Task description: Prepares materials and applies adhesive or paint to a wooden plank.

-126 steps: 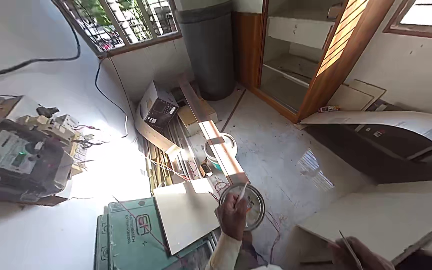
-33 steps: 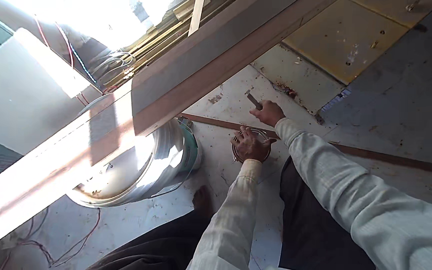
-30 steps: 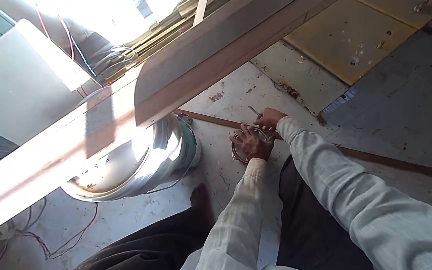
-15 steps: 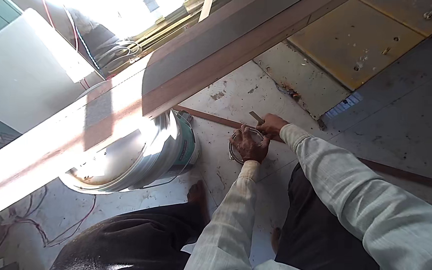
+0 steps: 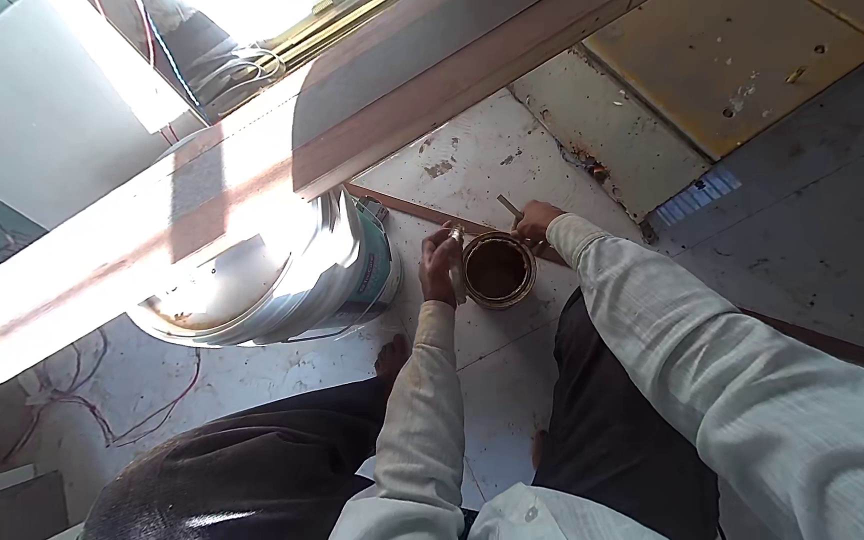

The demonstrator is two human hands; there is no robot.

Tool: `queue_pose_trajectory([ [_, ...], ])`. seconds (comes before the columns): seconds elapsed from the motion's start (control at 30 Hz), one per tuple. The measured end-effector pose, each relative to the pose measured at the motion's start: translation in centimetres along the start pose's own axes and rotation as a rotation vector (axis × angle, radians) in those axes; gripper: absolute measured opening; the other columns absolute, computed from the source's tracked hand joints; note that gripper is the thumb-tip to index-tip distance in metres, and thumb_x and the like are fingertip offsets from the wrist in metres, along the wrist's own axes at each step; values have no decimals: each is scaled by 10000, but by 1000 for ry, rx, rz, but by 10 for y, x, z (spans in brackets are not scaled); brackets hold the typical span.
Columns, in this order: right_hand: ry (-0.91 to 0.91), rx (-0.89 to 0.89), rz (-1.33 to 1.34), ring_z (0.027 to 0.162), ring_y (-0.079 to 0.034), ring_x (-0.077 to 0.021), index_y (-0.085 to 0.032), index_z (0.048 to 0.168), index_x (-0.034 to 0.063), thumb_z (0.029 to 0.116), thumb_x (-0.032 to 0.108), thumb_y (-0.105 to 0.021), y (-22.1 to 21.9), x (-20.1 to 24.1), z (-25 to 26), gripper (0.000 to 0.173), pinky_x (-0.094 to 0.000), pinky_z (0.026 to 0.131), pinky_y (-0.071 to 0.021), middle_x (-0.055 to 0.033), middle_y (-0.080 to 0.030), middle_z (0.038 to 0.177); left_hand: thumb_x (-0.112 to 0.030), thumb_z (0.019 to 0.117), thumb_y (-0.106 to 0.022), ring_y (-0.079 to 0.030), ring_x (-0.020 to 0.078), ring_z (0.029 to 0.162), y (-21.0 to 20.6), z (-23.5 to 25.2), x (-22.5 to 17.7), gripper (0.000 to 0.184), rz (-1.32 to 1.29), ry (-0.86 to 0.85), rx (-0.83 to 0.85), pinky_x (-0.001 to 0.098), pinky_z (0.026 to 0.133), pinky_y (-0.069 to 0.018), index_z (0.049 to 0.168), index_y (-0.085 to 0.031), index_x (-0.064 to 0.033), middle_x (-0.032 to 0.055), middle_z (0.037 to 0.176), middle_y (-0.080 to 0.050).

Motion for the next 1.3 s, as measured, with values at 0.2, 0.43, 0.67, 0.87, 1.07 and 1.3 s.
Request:
queue_pose_trajectory([
  [0.2, 94, -74, -81, 1001, -687, -422, -711, 1106, -39, 978, 241, -714, -1, -10, -14, 308, -612, 915, -519, -275, -698, 1088, -274, 1103, -439, -613, 288, 1154, 107, -21, 23, 413, 190, 308, -415, 475, 995, -496, 1344, -577, 32, 224, 1290, -628],
  [0.43, 125, -216, 169, 687, -733, -240, -640, 1195, 19, 993, 351, -702, 30, 2, -34, 394, -400, 668, -613, -137, -732, 857, -170, 1084, -512, -617, 401, 1094, 97, -33, 78, 424, 60, 630, -525, 512, 899, -526, 1414, -429, 82, 324, 1344, -538],
  [0.67, 425, -65, 399, 634, -702, -225, -610, 1228, 21, 880, 37, -800, 28, 0, -82, 397, -367, 599, -609, -162, -719, 910, -146, 1063, -543, -627, 412, 1179, 103, -33, 88, 384, 437, 720, -428, 537, 988, -512, 1390, -507, 53, 299, 1333, -592],
  [0.87, 568, -44, 577, 547, -613, -56, -656, 1025, 2, 933, 43, -735, 13, -10, -93, 129, -208, 553, -534, -22, -674, 699, -367, 1084, -510, -663, 410, 1060, 73, -49, 66, 491, 385, 546, -473, 569, 913, -536, 1345, -519, 48, 292, 1255, -610],
  [1.07, 478, -50, 200, 659, -696, -143, -690, 1109, -2, 1014, 102, -653, 11, 2, -88, 146, -321, 698, -611, -111, -707, 846, -396, 1033, -600, -695, 362, 957, 20, -80, 49, 592, 153, 693, -200, 478, 829, -585, 1425, -441, 18, 278, 1329, -574],
  [1.3, 488, -349, 47, 751, -719, -226, -713, 1092, 18, 1030, 147, -636, 54, -15, -129, 162, -437, 767, -601, -130, -723, 887, -91, 1003, -643, -670, 387, 999, -35, -53, 65, 512, 99, 593, -309, 512, 837, -580, 1429, -388, 37, 302, 1299, -558],
])
Point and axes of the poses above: each hand's wrist, its own z-axis towards the middle knuckle, its own y-axis out of the back of the hand, x = y × z, the point moved 4 cm from there along z, towards the middle knuckle
